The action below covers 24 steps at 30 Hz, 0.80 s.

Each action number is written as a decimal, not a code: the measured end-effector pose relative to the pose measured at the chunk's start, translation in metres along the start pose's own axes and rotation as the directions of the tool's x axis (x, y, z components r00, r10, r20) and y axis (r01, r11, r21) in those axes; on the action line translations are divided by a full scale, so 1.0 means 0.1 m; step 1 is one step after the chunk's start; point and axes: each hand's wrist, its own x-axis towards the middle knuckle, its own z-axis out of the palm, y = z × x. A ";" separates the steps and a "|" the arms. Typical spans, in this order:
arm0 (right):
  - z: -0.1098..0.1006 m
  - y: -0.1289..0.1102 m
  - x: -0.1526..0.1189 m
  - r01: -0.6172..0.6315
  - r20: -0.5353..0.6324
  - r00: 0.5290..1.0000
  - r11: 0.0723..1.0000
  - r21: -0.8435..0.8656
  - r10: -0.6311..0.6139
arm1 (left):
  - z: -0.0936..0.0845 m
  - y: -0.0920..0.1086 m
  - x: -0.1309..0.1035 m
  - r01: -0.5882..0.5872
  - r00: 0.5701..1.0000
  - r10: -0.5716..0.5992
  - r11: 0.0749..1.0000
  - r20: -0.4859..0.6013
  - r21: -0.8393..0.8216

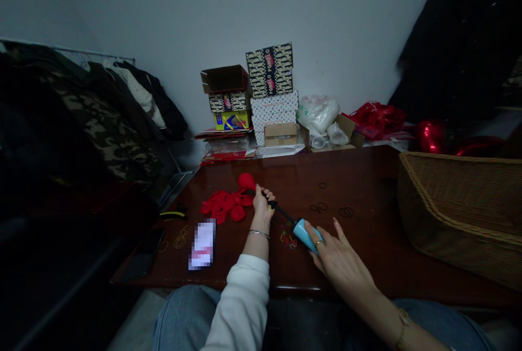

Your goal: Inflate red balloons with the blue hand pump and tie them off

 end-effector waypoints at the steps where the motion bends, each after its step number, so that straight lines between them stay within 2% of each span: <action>1: -0.01 0.01 -0.02 -0.001 -0.002 1.000 1.000 -0.004 0.001 | 0.00 0.01 0.00 -0.001 1.000 0.001 1.000 0.003 -0.010; 6: -0.03 -0.01 0.00 -0.001 -0.017 1.000 1.000 -0.021 0.000 | 0.04 -0.03 -0.03 0.024 1.000 -0.024 0.999 0.008 -0.045; 16: 0.01 -0.15 0.40 -0.021 0.001 1.000 0.991 -0.130 0.022 | 0.09 -0.21 -0.18 0.071 0.996 -0.072 0.997 0.049 0.023; 20: 0.09 -0.19 0.45 -0.006 0.000 1.000 0.989 -0.145 0.006 | 0.07 -0.19 -0.16 0.036 0.999 -0.038 0.997 0.031 0.062; 24: 0.11 -0.18 0.36 0.009 -0.010 1.000 0.993 -0.122 -0.010 | 0.04 -0.10 -0.11 0.026 0.999 -0.027 0.998 0.022 0.051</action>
